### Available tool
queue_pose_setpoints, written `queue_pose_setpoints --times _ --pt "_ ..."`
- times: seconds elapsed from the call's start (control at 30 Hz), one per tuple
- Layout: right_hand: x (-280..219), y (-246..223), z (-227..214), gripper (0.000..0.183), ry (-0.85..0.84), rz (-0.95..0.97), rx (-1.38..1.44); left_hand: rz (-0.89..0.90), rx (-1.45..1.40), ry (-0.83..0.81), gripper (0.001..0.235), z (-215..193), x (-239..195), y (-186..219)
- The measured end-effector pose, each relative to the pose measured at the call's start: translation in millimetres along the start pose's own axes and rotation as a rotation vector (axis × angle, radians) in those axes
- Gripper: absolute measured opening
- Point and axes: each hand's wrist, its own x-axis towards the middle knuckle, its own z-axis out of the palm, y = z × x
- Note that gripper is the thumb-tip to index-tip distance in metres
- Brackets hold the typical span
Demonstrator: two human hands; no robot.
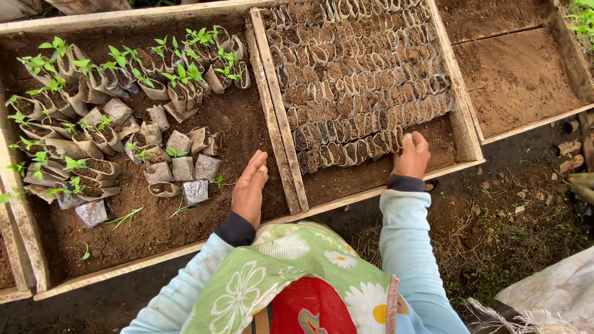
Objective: The person picks up small seedlings in biodegradable pots from a wooden tray and places them into an adjacent empty tray. The person handles the seedlings by hand, arranging them in rows within the tray.
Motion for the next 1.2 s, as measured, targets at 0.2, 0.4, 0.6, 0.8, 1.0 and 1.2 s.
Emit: queue_pose_setpoints --times 0.2,0.4,0.6,0.8,1.0,1.2 --pt "7.1 -4.0 -45.9 0.031 -0.217 -0.225 -0.477 -0.154 -0.111 -0.082 0.050 -0.3 2.6 -10.4" --pt "-16.6 -10.8 -33.4 0.033 -0.543 -0.275 -1.093 -0.205 -0.042 -0.142 0.049 9.7 -4.3 20.1" --pt "7.7 24.6 -20.6 0.037 -0.568 -0.483 -1.098 -0.229 -0.048 -0.090 0.046 14.2 -7.7 28.5" --pt "0.5 -0.1 -48.0 0.037 -0.596 -0.451 -0.998 -0.218 -0.060 -0.097 0.046 9.7 -10.0 24.1" --pt "57.6 47.5 -50.2 0.048 -0.262 -0.271 -0.633 -0.170 -0.099 -0.033 0.044 -5.4 -20.4 15.8" --pt "13.3 -11.2 10.3 0.074 -0.253 -0.244 -0.829 -0.094 -0.158 -0.083 0.042 -30.7 -21.2 3.5"
